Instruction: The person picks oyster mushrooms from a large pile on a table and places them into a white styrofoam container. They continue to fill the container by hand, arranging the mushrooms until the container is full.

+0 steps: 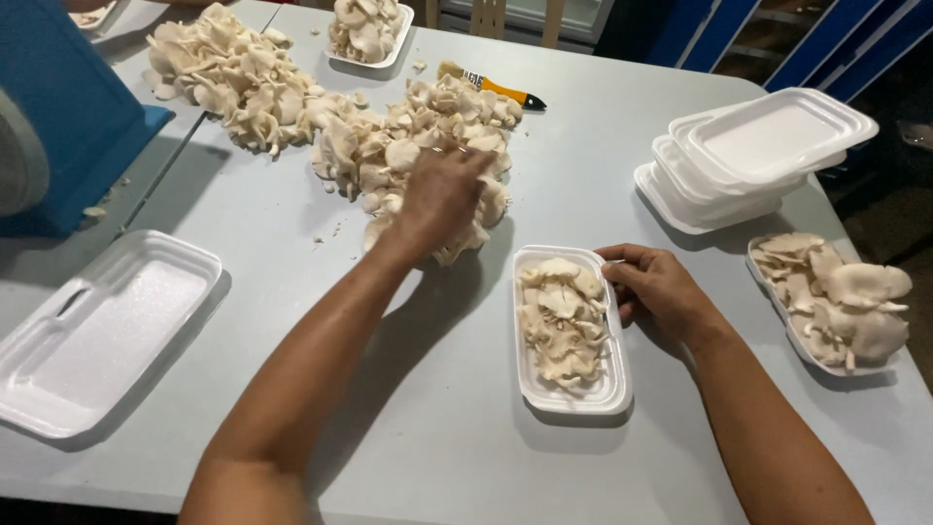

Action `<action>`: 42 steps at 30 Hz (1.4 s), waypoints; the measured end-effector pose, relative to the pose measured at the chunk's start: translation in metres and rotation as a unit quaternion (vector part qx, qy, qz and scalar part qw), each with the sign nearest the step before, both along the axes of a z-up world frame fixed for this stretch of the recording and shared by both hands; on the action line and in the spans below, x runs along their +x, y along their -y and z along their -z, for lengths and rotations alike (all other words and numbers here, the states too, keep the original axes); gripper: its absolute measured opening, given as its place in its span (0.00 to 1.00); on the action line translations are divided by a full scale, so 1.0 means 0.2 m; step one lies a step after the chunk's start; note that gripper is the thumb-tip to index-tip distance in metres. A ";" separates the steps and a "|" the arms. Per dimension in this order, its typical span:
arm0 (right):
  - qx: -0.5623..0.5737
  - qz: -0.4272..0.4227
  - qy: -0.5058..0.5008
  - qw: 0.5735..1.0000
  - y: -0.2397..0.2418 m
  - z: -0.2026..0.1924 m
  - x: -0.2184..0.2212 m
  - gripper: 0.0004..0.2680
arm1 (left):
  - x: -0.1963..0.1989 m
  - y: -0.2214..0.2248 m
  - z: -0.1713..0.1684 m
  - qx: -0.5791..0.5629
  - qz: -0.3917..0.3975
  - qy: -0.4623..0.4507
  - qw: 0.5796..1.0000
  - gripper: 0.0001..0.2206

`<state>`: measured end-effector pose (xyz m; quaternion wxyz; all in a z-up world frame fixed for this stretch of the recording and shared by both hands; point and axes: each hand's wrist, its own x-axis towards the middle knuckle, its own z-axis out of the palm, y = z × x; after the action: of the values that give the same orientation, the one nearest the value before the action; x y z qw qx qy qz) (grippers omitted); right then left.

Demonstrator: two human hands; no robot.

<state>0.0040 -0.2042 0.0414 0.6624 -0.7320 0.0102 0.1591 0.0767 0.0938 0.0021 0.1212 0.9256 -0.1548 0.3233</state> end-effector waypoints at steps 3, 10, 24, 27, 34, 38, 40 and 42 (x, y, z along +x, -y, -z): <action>0.009 -0.002 -0.006 1.000 0.01 0.01 0.02 0.12 | -0.05 0.09 0.04 0.004 0.052 -0.046 0.998 0.21; -0.006 -0.028 -0.004 1.000 0.05 0.03 0.05 0.13 | 0.07 -0.02 0.27 -0.021 0.007 -0.125 0.992 0.17; 0.002 -0.049 0.005 0.999 0.05 0.02 0.04 0.12 | 0.02 -0.09 -0.01 -0.223 0.067 -0.054 0.971 0.05; 0.032 -0.035 -0.002 0.999 0.05 0.03 0.04 0.12 | 0.00 -0.11 -0.08 -0.246 0.074 -0.046 0.965 0.05; -0.004 -0.031 -0.070 0.997 0.03 -0.04 0.02 0.09 | -0.11 -0.21 -0.29 -0.316 0.056 -0.058 0.945 0.02; -0.001 -0.028 -0.067 0.997 0.04 -0.04 0.03 0.08 | -0.05 -0.28 -0.18 -0.213 -0.095 -0.046 0.971 0.10; -0.007 -0.036 -0.065 0.997 0.06 -0.02 0.05 0.09 | -0.03 -0.24 -0.14 -0.132 -0.186 -0.015 0.974 0.17; -0.061 -0.054 -0.043 0.996 0.07 0.01 0.08 0.10 | -0.04 -0.14 -0.16 -0.030 -0.123 0.104 0.986 0.20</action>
<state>0.0194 -0.2185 0.0404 0.6062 -0.7627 0.0084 0.2254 0.0688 0.1212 0.0337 0.0912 0.8948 -0.0420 0.4351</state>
